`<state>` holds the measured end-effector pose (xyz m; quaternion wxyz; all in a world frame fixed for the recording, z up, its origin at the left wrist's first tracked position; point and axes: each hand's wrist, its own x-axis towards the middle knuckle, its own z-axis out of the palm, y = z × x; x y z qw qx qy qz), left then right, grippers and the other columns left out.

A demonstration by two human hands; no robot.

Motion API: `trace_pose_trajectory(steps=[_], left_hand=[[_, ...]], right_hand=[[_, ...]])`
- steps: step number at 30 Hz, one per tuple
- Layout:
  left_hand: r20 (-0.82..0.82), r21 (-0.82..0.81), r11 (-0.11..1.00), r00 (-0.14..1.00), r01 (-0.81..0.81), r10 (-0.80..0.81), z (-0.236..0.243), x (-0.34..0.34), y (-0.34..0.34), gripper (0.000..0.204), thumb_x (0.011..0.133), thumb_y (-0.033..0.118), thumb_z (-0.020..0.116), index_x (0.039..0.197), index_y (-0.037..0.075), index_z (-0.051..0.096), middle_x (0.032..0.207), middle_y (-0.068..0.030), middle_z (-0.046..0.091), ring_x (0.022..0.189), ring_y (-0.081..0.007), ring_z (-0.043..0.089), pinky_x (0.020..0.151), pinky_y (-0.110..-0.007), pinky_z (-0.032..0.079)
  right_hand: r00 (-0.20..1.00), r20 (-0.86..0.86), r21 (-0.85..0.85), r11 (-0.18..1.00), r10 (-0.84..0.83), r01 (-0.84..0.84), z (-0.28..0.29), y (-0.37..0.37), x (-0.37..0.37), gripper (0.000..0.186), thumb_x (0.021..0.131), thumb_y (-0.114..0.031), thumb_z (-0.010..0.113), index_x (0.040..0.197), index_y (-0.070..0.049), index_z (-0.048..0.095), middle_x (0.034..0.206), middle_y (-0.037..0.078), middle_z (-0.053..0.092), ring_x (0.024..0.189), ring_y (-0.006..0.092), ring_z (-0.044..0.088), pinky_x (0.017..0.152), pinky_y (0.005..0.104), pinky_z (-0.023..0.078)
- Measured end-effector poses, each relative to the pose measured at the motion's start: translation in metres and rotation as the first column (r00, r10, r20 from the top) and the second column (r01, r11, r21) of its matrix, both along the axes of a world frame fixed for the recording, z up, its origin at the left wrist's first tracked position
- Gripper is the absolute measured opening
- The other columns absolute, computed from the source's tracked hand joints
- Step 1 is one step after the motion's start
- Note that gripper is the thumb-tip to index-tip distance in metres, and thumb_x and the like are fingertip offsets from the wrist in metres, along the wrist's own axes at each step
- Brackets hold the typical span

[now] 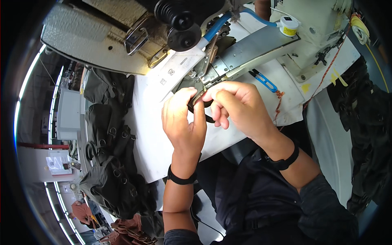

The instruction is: The person operates an industrial sewing machine to stitch zippers onto dark green canvas bags. They guide the fabric under the needle, adjust the zipper alignment, and trim excess threads with scissors. The person handles multiple bags sequentially, moving finished items aside and picking up new ones from a pile on the table.

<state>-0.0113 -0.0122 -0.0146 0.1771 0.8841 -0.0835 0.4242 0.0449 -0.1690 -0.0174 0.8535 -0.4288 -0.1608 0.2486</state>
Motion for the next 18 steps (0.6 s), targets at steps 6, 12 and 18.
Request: trace_pose_trajectory(steps=[6, 12, 18], left_hand=[[0.125, 0.193, 0.979, 0.988, 0.065, -0.091, -0.002, 0.004, 0.016, 0.033, 0.078, -0.008, 0.08, 0.107, 0.006, 0.072, 0.104, -0.0082, 0.075, 0.093, -0.0249, 0.07, 0.082, -0.037, 0.053], [0.124, 0.342, 0.931, 0.977, 0.124, -0.176, 0.007, 0.008, 0.027, 0.033, 0.075, -0.007, 0.082, 0.106, 0.004, 0.076, 0.102, -0.0074, 0.074, 0.09, -0.0226, 0.07, 0.076, -0.035, 0.052], [0.131, 0.364, 0.925, 0.977, 0.108, -0.166, 0.007, 0.008, 0.024, 0.033, 0.075, -0.006, 0.08, 0.107, 0.003, 0.077, 0.104, -0.0083, 0.074, 0.09, -0.0223, 0.069, 0.075, -0.034, 0.051]], right_hand=[[0.999, 0.036, -0.064, 0.998, 0.002, 0.001, -0.001, -0.001, 0.002, 0.023, 0.102, -0.008, 0.051, 0.102, 0.008, 0.068, 0.069, 0.009, 0.064, 0.051, 0.0107, 0.056, 0.056, 0.0296, 0.055], [0.995, -0.091, 0.033, 0.999, 0.046, -0.043, -0.001, -0.003, 0.0, 0.024, 0.101, -0.006, 0.05, 0.101, 0.009, 0.068, 0.074, 0.012, 0.067, 0.052, 0.0123, 0.058, 0.058, 0.0314, 0.058], [0.996, -0.079, -0.024, 0.999, -0.042, 0.041, 0.004, 0.004, -0.007, 0.028, 0.103, -0.016, 0.06, 0.092, 0.007, 0.069, 0.07, 0.01, 0.068, 0.054, 0.0127, 0.066, 0.052, 0.0253, 0.051]])
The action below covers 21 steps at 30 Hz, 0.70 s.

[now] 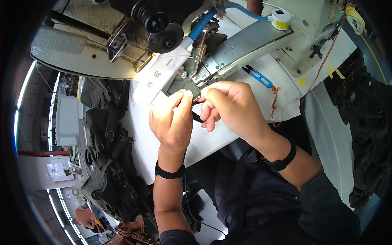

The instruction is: The person operates an industrial sewing machine to stitch zippers onto dark green canvas bags. They guide the fabric under the needle, adjust the zipper alignment, and trim excess threads with scissors. The person handles multiple bags sequentially, moving finished items aside and picking up new ones from a pile on the table.

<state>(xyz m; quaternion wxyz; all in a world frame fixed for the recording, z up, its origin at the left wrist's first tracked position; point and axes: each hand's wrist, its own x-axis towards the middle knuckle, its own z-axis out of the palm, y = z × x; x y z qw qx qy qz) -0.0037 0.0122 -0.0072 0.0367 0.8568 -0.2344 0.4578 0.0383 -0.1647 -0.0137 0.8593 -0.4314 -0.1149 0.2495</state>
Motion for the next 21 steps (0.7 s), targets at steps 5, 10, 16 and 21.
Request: trace_pose_trajectory(steps=[5, 10, 16, 21], left_hand=[[-0.022, -0.031, 0.999, 0.999, -0.036, 0.036, -0.002, -0.002, -0.003, 0.031, 0.077, -0.007, 0.078, 0.106, 0.004, 0.075, 0.106, -0.0092, 0.074, 0.092, -0.0234, 0.07, 0.078, -0.035, 0.052], [-0.131, -0.319, 0.946, 0.991, -0.055, 0.014, -0.007, -0.001, -0.011, 0.031, 0.078, -0.012, 0.073, 0.105, 0.004, 0.072, 0.108, -0.0117, 0.075, 0.096, -0.0267, 0.071, 0.084, -0.037, 0.055], [-0.083, -0.224, 0.974, 0.995, 0.029, -0.049, -0.005, 0.004, 0.001, 0.035, 0.075, -0.016, 0.072, 0.105, 0.003, 0.072, 0.106, -0.0119, 0.077, 0.096, -0.0272, 0.073, 0.086, -0.036, 0.056], [-0.066, -0.15, 0.989, 0.998, 0.01, -0.021, -0.002, 0.006, 0.0, 0.034, 0.076, -0.014, 0.076, 0.105, 0.004, 0.073, 0.104, -0.0115, 0.077, 0.097, -0.0268, 0.074, 0.086, -0.035, 0.055]], right_hand=[[0.999, -0.033, 0.003, 1.0, -0.023, 0.023, 0.0, 0.008, -0.002, 0.028, 0.103, -0.019, 0.062, 0.09, 0.005, 0.071, 0.07, 0.008, 0.068, 0.055, 0.0127, 0.066, 0.052, 0.0247, 0.051], [0.996, -0.088, 0.117, 0.993, -0.022, 0.032, -0.004, 0.017, -0.008, 0.022, 0.103, -0.014, 0.062, 0.094, 0.005, 0.071, 0.074, 0.007, 0.066, 0.056, 0.0111, 0.062, 0.058, 0.0286, 0.058], [0.997, -0.055, 0.04, 0.997, -0.061, 0.063, 0.001, 0.017, -0.01, 0.021, 0.102, -0.013, 0.062, 0.092, 0.004, 0.07, 0.075, 0.005, 0.065, 0.057, 0.0099, 0.06, 0.061, 0.0301, 0.061], [0.997, -0.046, 0.056, 0.997, -0.054, 0.056, -0.006, 0.017, -0.005, 0.02, 0.102, -0.011, 0.063, 0.091, 0.004, 0.071, 0.074, 0.005, 0.065, 0.055, 0.0105, 0.06, 0.06, 0.0293, 0.06]])
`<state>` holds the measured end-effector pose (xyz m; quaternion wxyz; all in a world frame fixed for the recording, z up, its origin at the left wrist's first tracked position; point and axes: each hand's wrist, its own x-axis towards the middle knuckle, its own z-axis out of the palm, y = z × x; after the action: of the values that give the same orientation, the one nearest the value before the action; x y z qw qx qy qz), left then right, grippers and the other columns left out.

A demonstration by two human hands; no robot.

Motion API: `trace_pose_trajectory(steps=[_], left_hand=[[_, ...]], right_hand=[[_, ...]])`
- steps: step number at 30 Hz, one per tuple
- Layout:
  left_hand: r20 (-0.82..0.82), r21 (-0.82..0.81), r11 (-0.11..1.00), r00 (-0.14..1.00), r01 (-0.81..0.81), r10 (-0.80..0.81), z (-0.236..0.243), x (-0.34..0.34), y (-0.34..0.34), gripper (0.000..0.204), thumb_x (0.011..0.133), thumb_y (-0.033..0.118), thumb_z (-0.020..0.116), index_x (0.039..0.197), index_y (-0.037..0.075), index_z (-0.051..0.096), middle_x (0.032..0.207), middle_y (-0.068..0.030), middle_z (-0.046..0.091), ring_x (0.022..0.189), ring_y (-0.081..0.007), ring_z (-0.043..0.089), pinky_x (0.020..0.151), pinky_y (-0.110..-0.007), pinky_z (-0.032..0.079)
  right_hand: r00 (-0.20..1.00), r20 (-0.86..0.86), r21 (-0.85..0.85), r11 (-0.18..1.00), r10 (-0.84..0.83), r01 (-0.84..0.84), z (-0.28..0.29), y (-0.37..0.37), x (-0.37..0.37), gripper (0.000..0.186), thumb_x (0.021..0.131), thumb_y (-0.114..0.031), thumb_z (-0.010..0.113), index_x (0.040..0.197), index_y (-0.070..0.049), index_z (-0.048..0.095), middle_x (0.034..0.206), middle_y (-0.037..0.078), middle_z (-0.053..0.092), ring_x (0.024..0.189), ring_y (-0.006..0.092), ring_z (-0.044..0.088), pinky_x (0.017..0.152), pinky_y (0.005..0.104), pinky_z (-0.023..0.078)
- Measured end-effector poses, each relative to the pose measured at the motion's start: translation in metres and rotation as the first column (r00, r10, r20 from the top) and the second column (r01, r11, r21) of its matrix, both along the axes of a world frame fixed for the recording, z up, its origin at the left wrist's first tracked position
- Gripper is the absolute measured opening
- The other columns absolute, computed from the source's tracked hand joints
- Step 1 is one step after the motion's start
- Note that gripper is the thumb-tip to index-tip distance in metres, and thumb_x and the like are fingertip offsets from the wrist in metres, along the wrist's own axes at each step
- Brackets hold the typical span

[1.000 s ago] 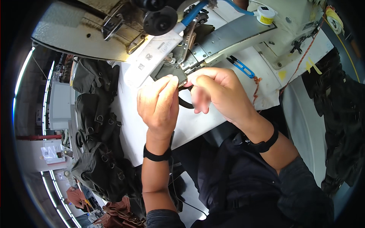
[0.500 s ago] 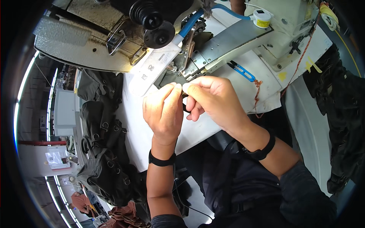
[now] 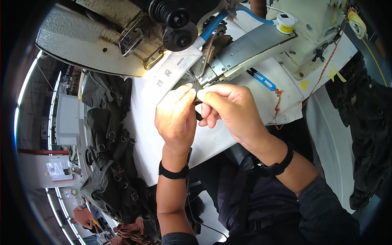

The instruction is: The person operates an industrial sewing machine to stitch zippers onto dark green canvas bags. They guide the fabric under the needle, adjust the zipper alignment, and trim excess threads with scissors. The person handles multiple bags sequentially, moving finished items aside and picking up new ones from a pile on the table.

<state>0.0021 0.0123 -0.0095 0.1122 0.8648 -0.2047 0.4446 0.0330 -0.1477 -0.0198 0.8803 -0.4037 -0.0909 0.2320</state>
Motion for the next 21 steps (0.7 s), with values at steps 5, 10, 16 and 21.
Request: trace_pose_trajectory(steps=[5, 10, 16, 21], left_hand=[[-0.013, -0.038, 0.999, 1.0, -0.009, 0.009, 0.002, -0.001, -0.004, 0.032, 0.078, -0.013, 0.076, 0.105, 0.004, 0.074, 0.105, -0.0114, 0.078, 0.098, -0.0262, 0.074, 0.086, -0.035, 0.055], [-0.032, -0.047, 0.998, 0.999, -0.038, 0.037, 0.002, 0.004, 0.001, 0.031, 0.078, -0.011, 0.076, 0.106, 0.004, 0.075, 0.106, -0.0115, 0.078, 0.098, -0.0265, 0.074, 0.088, -0.036, 0.055], [-0.103, -0.189, 0.976, 0.991, -0.109, 0.09, 0.002, -0.005, -0.009, 0.029, 0.081, -0.008, 0.078, 0.107, 0.006, 0.076, 0.108, -0.0095, 0.079, 0.099, -0.0251, 0.075, 0.09, -0.035, 0.055], [-0.066, -0.112, 0.991, 0.996, -0.07, 0.063, 0.004, 0.001, -0.006, 0.027, 0.081, -0.008, 0.079, 0.105, 0.006, 0.077, 0.106, -0.0096, 0.079, 0.1, -0.0249, 0.075, 0.089, -0.034, 0.055]], right_hand=[[0.999, 0.039, -0.02, 1.0, -0.001, 0.002, 0.004, -0.001, 0.004, 0.02, 0.101, -0.011, 0.063, 0.093, 0.006, 0.071, 0.073, 0.008, 0.066, 0.053, 0.0113, 0.06, 0.058, 0.0291, 0.059], [0.998, -0.054, -0.006, 1.0, 0.011, -0.011, 0.013, 0.001, 0.008, 0.023, 0.099, -0.011, 0.062, 0.095, 0.009, 0.071, 0.073, 0.011, 0.07, 0.054, 0.0135, 0.065, 0.052, 0.025, 0.052], [0.994, -0.105, 0.022, 0.999, 0.044, -0.042, 0.016, -0.005, 0.003, 0.024, 0.102, -0.014, 0.061, 0.102, 0.008, 0.071, 0.078, 0.014, 0.07, 0.055, 0.0149, 0.065, 0.059, 0.0316, 0.06], [0.978, -0.186, 0.084, 0.993, 0.093, -0.079, 0.015, -0.009, 0.002, 0.024, 0.103, -0.016, 0.061, 0.108, 0.006, 0.071, 0.08, 0.015, 0.07, 0.057, 0.0144, 0.066, 0.063, 0.0335, 0.063]])
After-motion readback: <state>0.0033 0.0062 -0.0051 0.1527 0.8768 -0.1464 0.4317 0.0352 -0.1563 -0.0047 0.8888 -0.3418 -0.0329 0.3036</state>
